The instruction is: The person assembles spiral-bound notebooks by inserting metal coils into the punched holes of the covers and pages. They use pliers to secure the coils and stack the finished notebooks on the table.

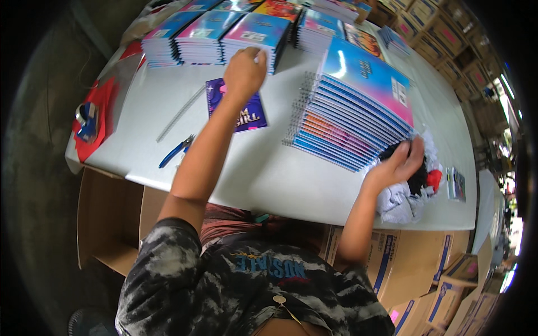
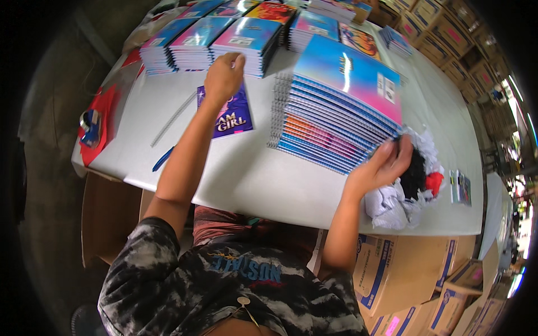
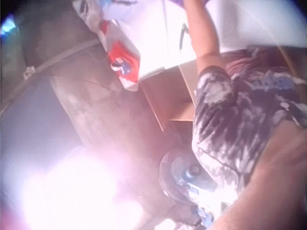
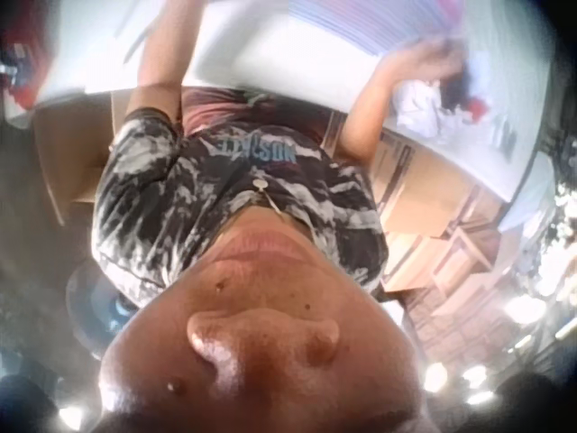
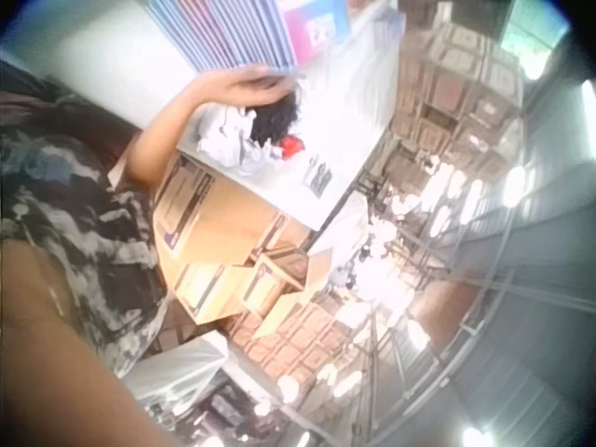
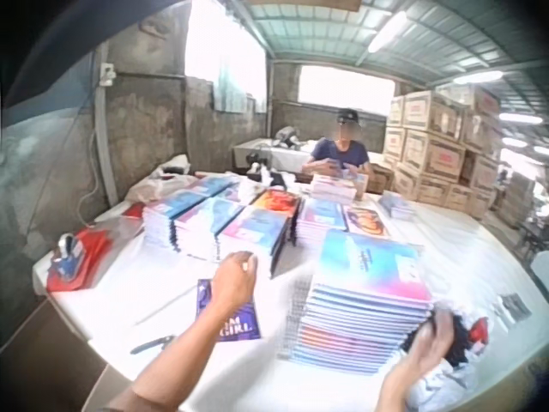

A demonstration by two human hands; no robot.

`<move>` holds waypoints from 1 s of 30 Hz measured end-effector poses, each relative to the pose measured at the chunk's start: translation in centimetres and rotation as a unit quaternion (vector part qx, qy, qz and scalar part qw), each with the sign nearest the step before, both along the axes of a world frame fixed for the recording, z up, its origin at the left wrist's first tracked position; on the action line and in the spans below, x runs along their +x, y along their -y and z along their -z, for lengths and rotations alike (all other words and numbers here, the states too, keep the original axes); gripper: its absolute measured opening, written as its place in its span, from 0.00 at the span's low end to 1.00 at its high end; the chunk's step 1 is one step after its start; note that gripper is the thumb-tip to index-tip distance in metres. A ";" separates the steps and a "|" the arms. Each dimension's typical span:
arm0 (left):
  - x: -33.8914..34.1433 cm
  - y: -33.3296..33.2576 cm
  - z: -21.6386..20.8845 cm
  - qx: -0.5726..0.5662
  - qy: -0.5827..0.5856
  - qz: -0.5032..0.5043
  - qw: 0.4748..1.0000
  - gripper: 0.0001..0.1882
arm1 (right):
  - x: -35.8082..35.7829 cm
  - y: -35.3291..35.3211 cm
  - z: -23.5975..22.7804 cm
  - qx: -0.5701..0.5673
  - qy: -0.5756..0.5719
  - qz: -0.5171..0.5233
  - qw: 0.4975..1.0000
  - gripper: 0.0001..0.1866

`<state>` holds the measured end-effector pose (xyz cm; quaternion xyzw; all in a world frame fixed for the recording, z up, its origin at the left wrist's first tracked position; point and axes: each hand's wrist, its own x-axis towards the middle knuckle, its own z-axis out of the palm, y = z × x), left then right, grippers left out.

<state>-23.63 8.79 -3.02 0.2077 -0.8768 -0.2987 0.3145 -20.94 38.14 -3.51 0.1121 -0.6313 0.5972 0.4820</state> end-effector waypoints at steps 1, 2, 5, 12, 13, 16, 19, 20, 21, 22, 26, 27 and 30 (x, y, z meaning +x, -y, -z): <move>0.3 2.6 0.7 0.007 0.149 -0.008 0.989 0.25 | 1.8 0.5 1.7 0.005 -0.012 -0.033 0.999 0.20; 0.5 5.2 2.9 -0.042 0.172 -0.024 0.984 0.27 | 4.0 1.0 3.8 0.007 0.056 -0.170 0.984 0.18; 1.4 9.0 10.3 -0.148 0.229 -0.027 0.962 0.31 | 10.5 3.7 5.8 0.002 0.414 -0.506 0.757 0.18; 15.3 0.7 9.4 -0.185 0.250 0.206 0.928 0.33 | 14.7 2.2 10.7 0.061 0.636 -0.712 0.292 0.35; 17.9 -0.7 9.0 -0.184 0.248 0.223 0.925 0.33 | 15.2 2.0 11.4 0.005 0.645 -0.711 0.280 0.37; 23.1 -4.3 7.4 -0.155 0.268 0.247 0.918 0.33 | 15.7 2.3 13.1 -0.179 0.658 -0.695 0.226 0.37; 24.5 -5.0 7.2 -0.153 0.268 0.245 0.919 0.32 | 16.2 2.9 13.0 -0.336 0.605 -0.682 0.238 0.35; 24.7 -5.1 7.4 -0.136 0.262 0.233 0.926 0.32 | 16.4 3.2 12.3 -0.362 0.570 -0.689 0.263 0.35; 24.5 -5.0 7.7 -0.120 0.256 0.222 0.933 0.31 | 16.5 3.4 12.0 -0.388 0.534 -0.694 0.288 0.36; 24.3 -5.0 8.0 -0.104 0.251 0.212 0.939 0.30 | 16.6 3.1 12.3 -0.355 0.544 -0.705 0.286 0.36; 22.3 -5.6 9.0 -0.145 0.230 0.112 0.956 0.29 | 14.0 2.4 11.4 -0.353 0.570 -0.705 0.231 0.31; 21.8 -5.5 9.2 -0.146 0.231 0.109 0.956 0.29 | 14.4 2.6 11.0 -0.310 0.574 -0.672 0.351 0.30; 20.9 -5.5 9.3 -0.148 0.227 0.103 0.957 0.29 | 15.1 4.4 10.2 -0.241 0.507 -0.527 0.638 0.26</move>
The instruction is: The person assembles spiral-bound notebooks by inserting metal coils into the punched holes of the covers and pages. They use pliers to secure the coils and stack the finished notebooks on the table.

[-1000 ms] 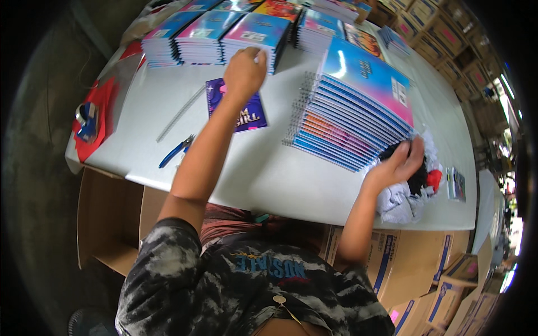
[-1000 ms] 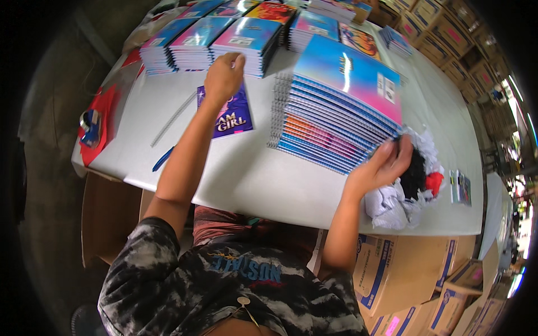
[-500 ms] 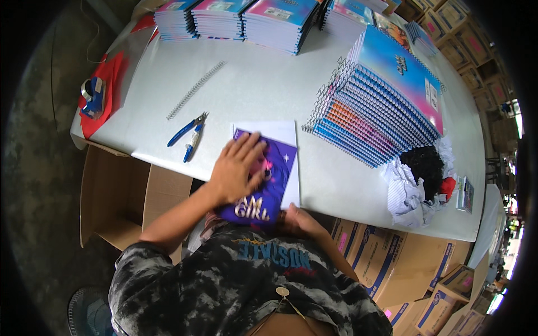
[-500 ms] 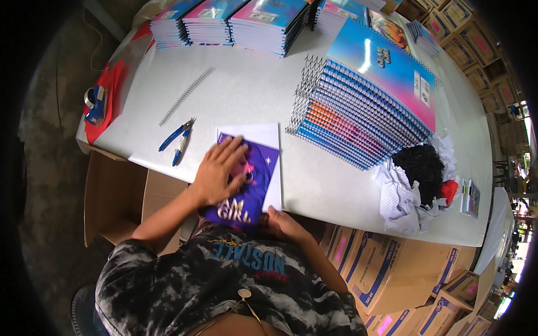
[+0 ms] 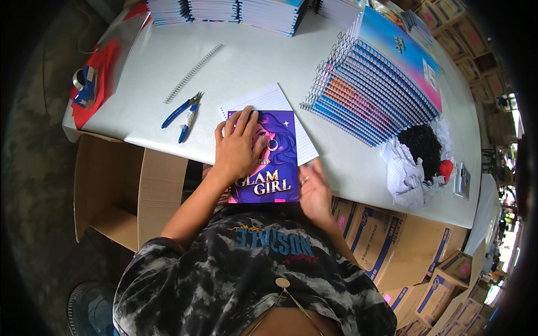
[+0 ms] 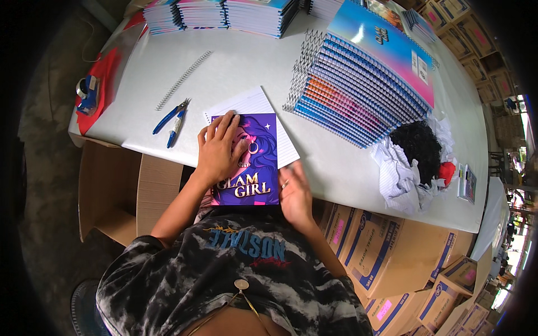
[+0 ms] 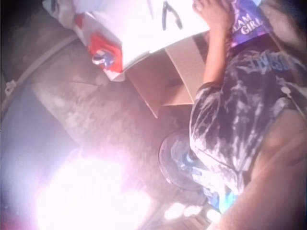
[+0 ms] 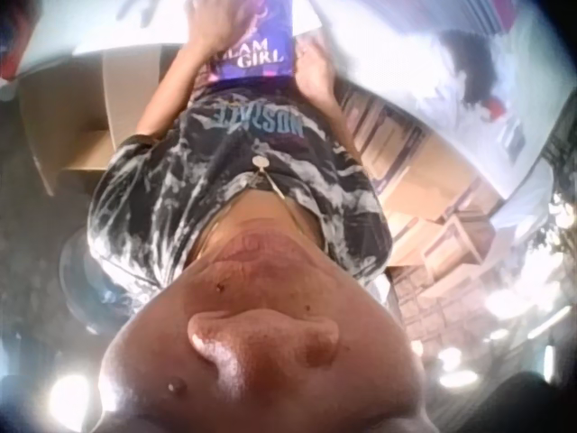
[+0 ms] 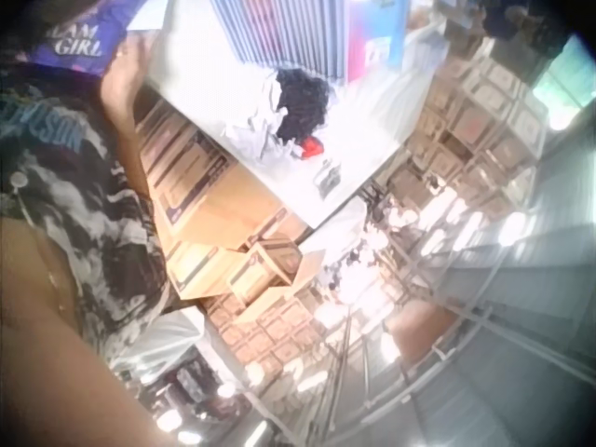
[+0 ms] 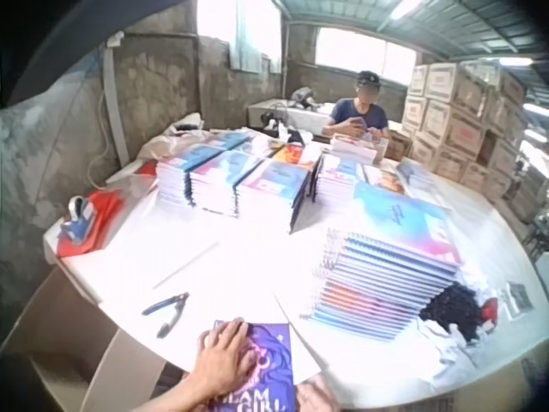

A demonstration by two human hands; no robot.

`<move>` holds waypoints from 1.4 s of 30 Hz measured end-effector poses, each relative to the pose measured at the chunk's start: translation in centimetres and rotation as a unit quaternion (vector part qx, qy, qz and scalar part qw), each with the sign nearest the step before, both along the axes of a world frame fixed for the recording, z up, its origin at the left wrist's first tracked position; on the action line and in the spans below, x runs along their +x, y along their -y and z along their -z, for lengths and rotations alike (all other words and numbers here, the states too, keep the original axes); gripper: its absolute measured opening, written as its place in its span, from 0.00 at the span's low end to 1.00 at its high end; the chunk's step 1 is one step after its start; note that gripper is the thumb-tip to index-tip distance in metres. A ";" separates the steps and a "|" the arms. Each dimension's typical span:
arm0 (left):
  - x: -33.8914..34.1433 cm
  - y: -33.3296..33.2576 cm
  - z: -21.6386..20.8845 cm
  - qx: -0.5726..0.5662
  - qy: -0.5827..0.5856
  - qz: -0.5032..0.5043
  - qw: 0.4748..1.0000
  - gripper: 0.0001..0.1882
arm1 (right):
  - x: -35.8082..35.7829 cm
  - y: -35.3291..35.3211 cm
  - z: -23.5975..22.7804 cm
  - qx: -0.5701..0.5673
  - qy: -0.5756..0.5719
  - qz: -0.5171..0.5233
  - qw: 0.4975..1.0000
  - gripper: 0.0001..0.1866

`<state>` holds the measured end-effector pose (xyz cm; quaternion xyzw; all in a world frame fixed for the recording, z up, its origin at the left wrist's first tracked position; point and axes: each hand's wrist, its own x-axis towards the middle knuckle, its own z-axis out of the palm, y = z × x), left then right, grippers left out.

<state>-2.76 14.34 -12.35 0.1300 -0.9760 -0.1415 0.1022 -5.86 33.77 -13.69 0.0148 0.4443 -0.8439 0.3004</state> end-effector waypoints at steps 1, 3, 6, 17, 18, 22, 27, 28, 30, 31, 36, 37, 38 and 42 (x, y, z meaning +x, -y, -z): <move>0.1 0.0 0.1 0.003 -0.002 0.005 1.000 0.29 | -0.7 0.0 -0.3 -0.004 0.028 0.024 0.999 0.26; 0.3 0.4 0.3 0.009 -0.007 0.013 1.000 0.29 | -2.3 -0.3 -1.1 -0.014 0.083 0.070 0.994 0.27; -1.0 1.7 0.9 -0.001 -0.009 -0.006 1.000 0.29 | -3.3 0.1 -0.5 0.104 -0.001 -0.109 0.989 0.23; -1.9 5.4 2.1 0.024 -0.015 0.037 0.999 0.28 | -9.5 4.6 -0.9 0.158 -0.019 -0.264 0.951 0.24; -2.1 5.6 2.1 0.027 -0.017 0.023 0.999 0.28 | -9.4 5.3 -0.8 0.149 -0.019 -0.263 0.953 0.23; -5.1 5.5 2.4 -0.001 -0.026 -0.088 0.996 0.30 | -9.2 7.8 -0.3 0.112 -0.013 -0.262 0.958 0.19; -5.2 7.7 3.1 0.270 -0.248 -0.128 0.922 0.36 | -7.9 8.1 -0.2 0.096 -0.130 -0.205 0.966 0.16; -3.6 6.3 0.0 0.413 -0.241 -0.250 0.842 0.40 | -7.2 7.8 -1.2 0.085 -0.176 -0.159 0.968 0.14; -0.3 4.3 -1.0 0.551 -0.359 -0.229 0.718 0.38 | -5.5 7.7 -3.2 0.069 -0.282 -0.092 0.952 0.12; 1.1 2.7 -1.7 0.663 -0.341 -0.184 0.641 0.35 | -4.4 8.0 -3.6 0.041 -0.295 -0.057 0.953 0.11; 2.4 2.3 -2.0 0.769 -0.350 -0.086 0.529 0.20 | -2.1 8.6 -1.6 -0.030 -0.248 -0.045 0.967 0.20; 2.5 3.2 -2.5 0.740 -0.365 -0.081 0.560 0.15 | -2.6 7.8 -1.6 -0.028 -0.273 -0.018 0.961 0.29; 2.6 4.0 -3.5 0.683 -0.352 -0.055 0.638 0.14 | -3.5 7.1 -2.9 -0.120 -0.252 0.053 0.959 0.38; 1.6 5.6 -5.4 0.459 -0.225 0.108 0.853 0.08 | -8.2 2.0 -7.4 0.059 -0.479 0.078 0.873 0.38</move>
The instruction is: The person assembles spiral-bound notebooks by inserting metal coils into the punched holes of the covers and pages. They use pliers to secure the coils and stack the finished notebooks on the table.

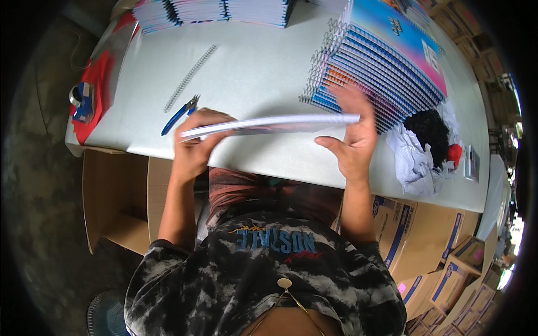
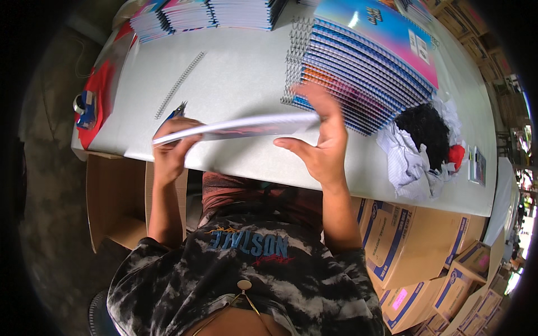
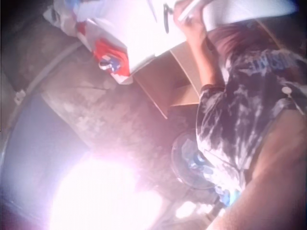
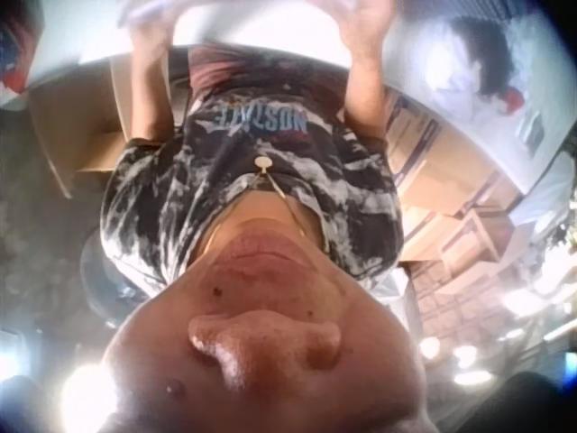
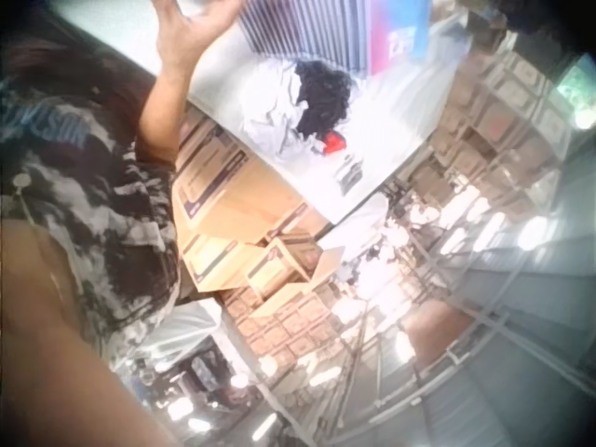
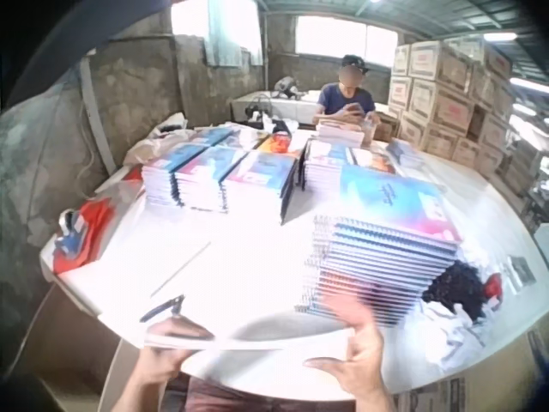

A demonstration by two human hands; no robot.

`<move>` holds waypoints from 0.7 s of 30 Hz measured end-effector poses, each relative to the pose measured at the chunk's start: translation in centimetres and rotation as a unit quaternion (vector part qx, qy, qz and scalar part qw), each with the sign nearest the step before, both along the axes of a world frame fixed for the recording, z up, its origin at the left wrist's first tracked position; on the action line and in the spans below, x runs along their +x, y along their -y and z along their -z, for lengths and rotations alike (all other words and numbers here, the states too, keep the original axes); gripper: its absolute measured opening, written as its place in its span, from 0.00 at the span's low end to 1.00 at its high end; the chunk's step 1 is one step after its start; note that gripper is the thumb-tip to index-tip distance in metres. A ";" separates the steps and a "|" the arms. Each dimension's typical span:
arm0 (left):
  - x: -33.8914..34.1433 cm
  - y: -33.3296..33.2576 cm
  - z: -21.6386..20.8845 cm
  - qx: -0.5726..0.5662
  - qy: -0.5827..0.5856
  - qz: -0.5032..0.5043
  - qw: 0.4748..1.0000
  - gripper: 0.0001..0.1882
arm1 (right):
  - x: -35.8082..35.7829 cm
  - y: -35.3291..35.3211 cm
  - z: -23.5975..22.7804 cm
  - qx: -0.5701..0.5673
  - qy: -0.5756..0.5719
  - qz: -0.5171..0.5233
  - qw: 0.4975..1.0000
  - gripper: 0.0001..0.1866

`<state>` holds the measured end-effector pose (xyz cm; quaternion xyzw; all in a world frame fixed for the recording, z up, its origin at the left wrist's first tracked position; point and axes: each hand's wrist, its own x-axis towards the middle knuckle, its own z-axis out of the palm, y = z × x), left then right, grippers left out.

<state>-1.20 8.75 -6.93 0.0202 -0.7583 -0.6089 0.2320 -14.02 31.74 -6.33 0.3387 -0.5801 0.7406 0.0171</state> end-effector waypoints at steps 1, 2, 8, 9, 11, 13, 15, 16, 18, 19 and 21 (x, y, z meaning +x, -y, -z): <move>-0.9 -0.5 0.6 -0.060 0.020 0.035 0.997 0.08 | 0.2 -0.4 0.7 0.044 0.021 -0.033 0.998 0.30; -2.0 -1.5 1.7 -0.020 0.030 0.022 0.999 0.10 | -0.1 -1.0 2.2 0.067 0.094 -0.018 0.993 0.22; -3.8 -2.0 4.9 0.120 0.012 0.038 0.992 0.08 | 0.5 -1.4 0.8 -0.004 0.080 0.007 0.997 0.09; -3.5 -2.0 5.0 0.141 0.053 0.042 0.988 0.09 | -0.1 -1.7 0.6 0.008 0.083 0.009 0.996 0.09; -3.4 -1.7 5.8 0.182 0.125 0.048 0.974 0.10 | -1.1 -1.3 1.7 0.014 0.143 -0.091 0.985 0.09; -3.8 -0.7 7.2 0.066 0.165 0.059 0.982 0.16 | -1.2 -1.3 3.7 0.074 0.134 -0.086 0.985 0.09; -4.7 0.3 7.3 0.079 0.125 0.064 0.987 0.17 | -1.9 -0.9 5.3 0.096 0.109 -0.078 0.986 0.08; -5.9 2.9 6.9 -0.247 0.048 0.041 0.967 0.21 | -2.3 -1.0 5.7 0.090 0.093 -0.070 0.989 0.08; -8.6 7.6 5.3 -0.357 0.104 -0.139 0.918 0.20 | -2.9 -1.0 6.3 0.091 0.071 -0.050 0.992 0.07; -9.8 9.8 5.9 -0.512 0.063 -0.276 0.811 0.16 | -3.0 -1.1 6.1 0.108 0.073 -0.058 0.990 0.06; -10.8 12.7 6.5 -0.497 0.120 -0.287 0.810 0.16 | -3.1 -1.1 5.7 0.105 0.060 -0.083 0.989 0.08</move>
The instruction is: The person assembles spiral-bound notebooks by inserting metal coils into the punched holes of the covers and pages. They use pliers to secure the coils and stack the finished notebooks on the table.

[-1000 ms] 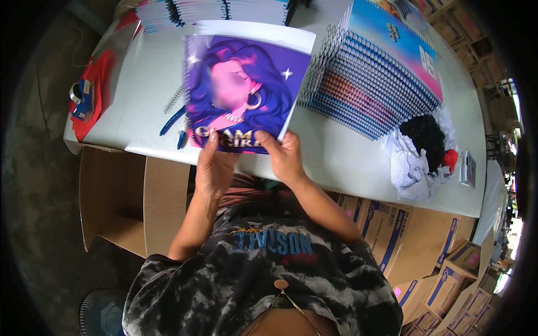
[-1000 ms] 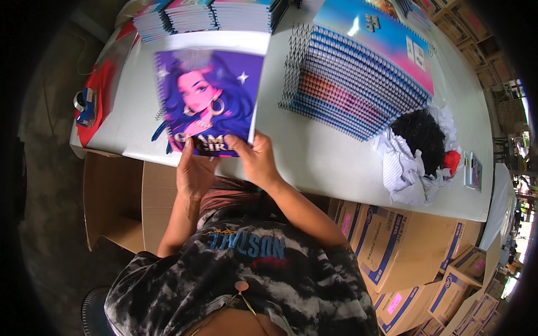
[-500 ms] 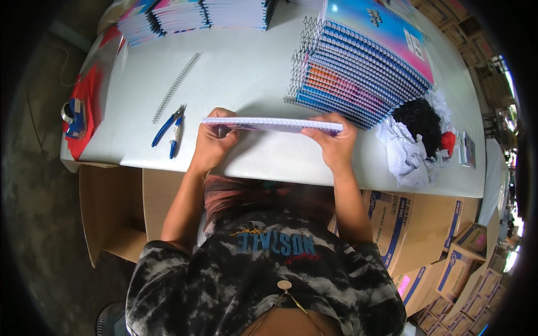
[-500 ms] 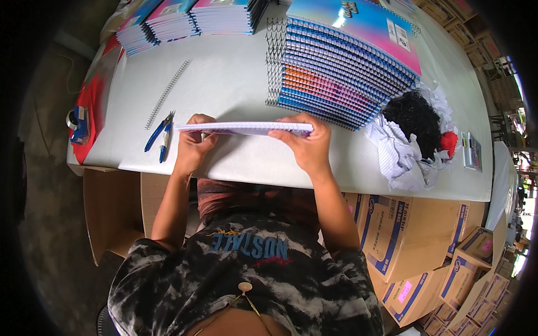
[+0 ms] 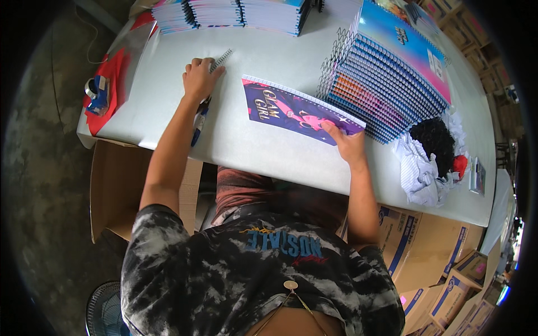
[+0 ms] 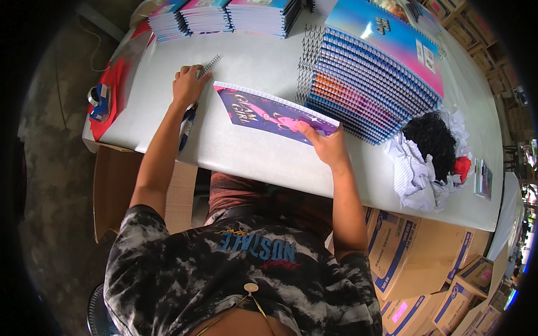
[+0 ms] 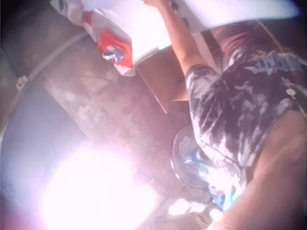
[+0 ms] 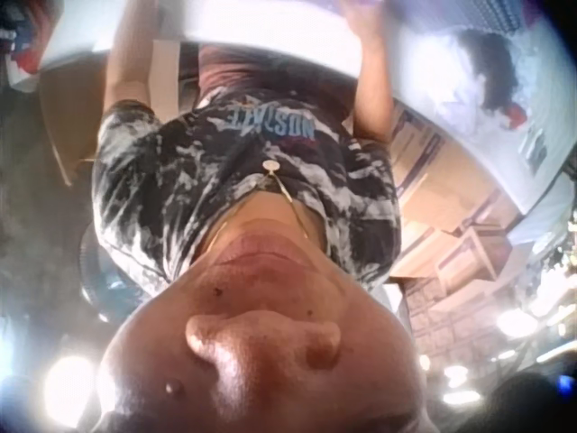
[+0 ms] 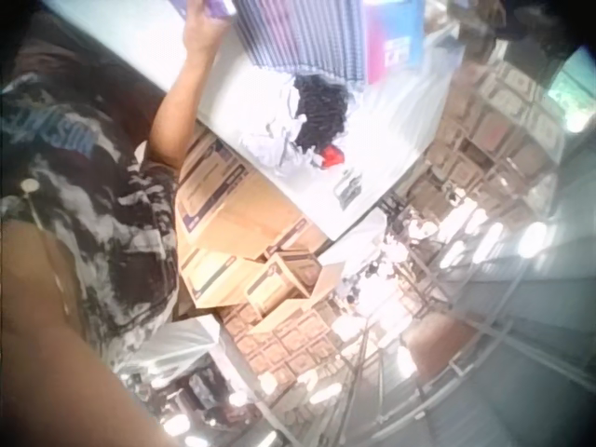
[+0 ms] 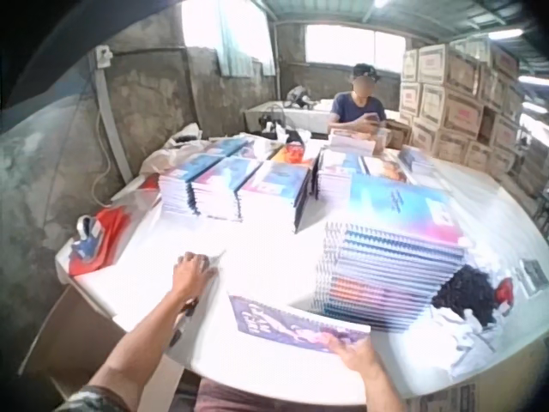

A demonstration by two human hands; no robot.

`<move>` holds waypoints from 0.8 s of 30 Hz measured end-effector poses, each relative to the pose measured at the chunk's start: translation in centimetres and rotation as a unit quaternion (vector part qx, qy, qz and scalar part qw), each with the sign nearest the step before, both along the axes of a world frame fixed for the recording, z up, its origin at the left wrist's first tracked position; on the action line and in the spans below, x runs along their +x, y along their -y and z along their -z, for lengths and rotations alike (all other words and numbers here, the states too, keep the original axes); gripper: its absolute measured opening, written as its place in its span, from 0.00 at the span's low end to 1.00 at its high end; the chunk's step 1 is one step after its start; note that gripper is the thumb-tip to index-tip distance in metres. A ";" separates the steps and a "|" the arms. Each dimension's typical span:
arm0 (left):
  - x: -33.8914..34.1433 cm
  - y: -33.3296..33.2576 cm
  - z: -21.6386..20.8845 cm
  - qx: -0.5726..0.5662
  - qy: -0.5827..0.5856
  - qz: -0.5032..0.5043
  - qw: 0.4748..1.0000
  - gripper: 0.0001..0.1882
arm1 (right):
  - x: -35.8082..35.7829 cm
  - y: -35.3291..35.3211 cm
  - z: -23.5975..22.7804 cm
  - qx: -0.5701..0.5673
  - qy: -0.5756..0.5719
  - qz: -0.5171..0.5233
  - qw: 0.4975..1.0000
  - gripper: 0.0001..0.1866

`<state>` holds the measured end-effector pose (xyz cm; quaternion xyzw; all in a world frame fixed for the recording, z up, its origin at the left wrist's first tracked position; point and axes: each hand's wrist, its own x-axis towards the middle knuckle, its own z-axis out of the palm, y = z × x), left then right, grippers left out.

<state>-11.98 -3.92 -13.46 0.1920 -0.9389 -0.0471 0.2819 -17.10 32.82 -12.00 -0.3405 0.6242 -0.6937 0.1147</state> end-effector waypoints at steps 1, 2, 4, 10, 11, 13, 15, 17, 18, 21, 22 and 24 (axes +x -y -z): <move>0.0 1.0 -0.2 0.123 0.042 0.028 0.991 0.16 | 0.4 0.2 -0.3 -0.019 0.002 0.014 1.000 0.09; -0.3 1.5 -0.5 0.244 0.082 0.058 0.965 0.17 | 1.0 0.6 -0.7 -0.038 0.003 0.028 0.999 0.10; -0.2 -1.8 -3.2 0.374 0.008 0.168 0.912 0.16 | 0.6 0.4 -0.6 -0.048 -0.005 0.061 0.997 0.12; 3.6 -7.7 -9.9 0.478 0.104 0.272 0.829 0.21 | 0.0 -0.3 0.3 -0.043 -0.026 0.084 0.995 0.12; 3.8 -7.6 -9.8 0.478 0.107 0.267 0.830 0.21 | 0.1 -0.1 0.4 -0.050 -0.014 0.086 0.995 0.12; 4.1 -7.6 -9.6 0.475 0.102 0.261 0.834 0.22 | 0.2 0.0 0.2 -0.052 -0.010 0.085 0.995 0.12; 4.1 -7.9 -9.4 0.470 0.084 0.261 0.839 0.22 | 0.3 0.1 0.0 -0.051 -0.013 0.083 0.995 0.12; 3.8 -7.9 -9.5 0.473 0.103 0.260 0.836 0.23 | 0.4 -0.1 -0.1 -0.047 -0.022 0.078 0.996 0.12; 3.7 -7.9 -9.6 0.474 0.113 0.260 0.834 0.23 | 0.5 -0.2 -0.3 -0.038 -0.026 0.074 0.996 0.12; 3.2 -7.7 -10.2 0.494 0.167 0.233 0.821 0.24 | 0.7 -0.2 -0.9 -0.021 -0.039 0.060 0.997 0.12; 3.0 -7.4 -10.1 0.520 0.161 0.234 0.805 0.22 | 0.8 -0.1 -1.3 -0.024 -0.047 0.055 0.997 0.12; 2.5 -7.1 -10.2 0.571 0.149 0.234 0.773 0.20 | 0.9 0.2 -2.1 -0.033 -0.062 0.044 0.997 0.11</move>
